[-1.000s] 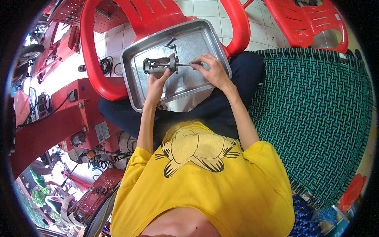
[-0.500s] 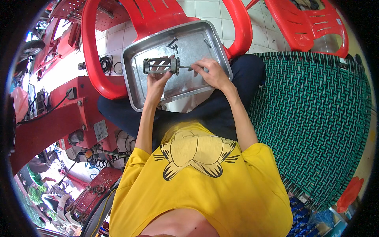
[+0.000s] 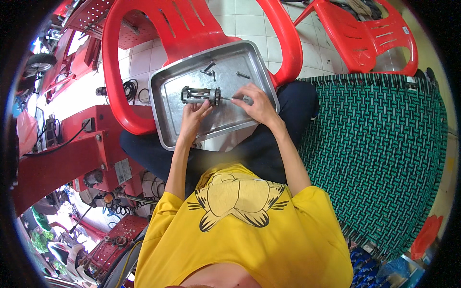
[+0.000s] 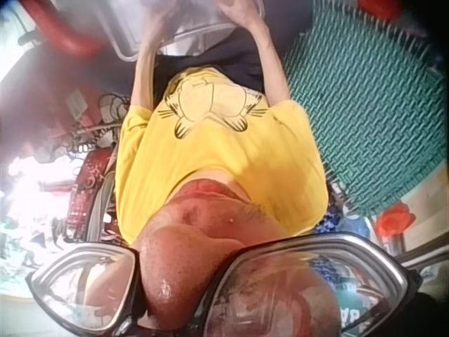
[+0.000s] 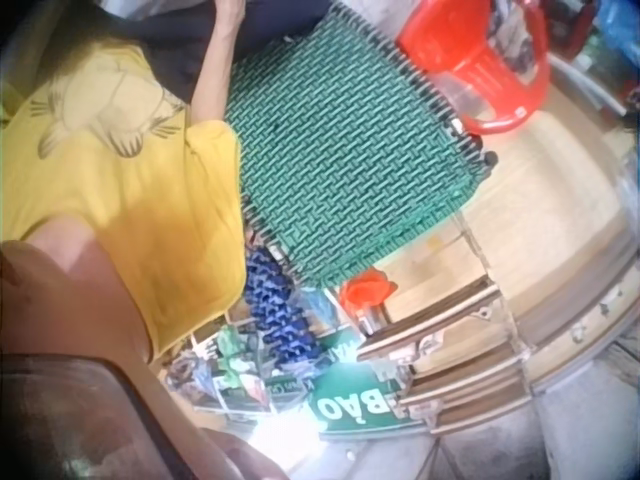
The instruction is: The person assembles a measurement gauge and inserts it into a metal engine component to take measurements, using a metal tray to hold the parts.
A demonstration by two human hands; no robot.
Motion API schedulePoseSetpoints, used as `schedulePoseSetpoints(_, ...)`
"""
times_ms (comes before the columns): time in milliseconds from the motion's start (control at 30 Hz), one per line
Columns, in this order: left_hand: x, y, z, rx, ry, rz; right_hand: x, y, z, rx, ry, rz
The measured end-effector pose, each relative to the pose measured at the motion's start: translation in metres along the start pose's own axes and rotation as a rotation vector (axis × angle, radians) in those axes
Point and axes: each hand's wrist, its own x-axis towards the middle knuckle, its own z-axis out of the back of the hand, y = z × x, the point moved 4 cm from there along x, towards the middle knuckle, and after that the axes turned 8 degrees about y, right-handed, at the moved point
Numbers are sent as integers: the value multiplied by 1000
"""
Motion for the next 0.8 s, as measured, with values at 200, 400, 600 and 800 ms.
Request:
schedulePoseSetpoints(200, -1, -6, -3, 43, -82, -46, 1, -6, -3, -6, 14, -11)
schedulePoseSetpoints(400, 0, -4, -1, 174, -24, 105, 1, -16, -6, -84, -10, -8)
schedulePoseSetpoints(600, 2, -2, 10, 305, -9, 179, 2, -26, -9, -63, 27, -62)
schedulePoseSetpoints(800, -18, -34, 19, 462, 0, 128, 3, -28, -9, -78, 53, -101)
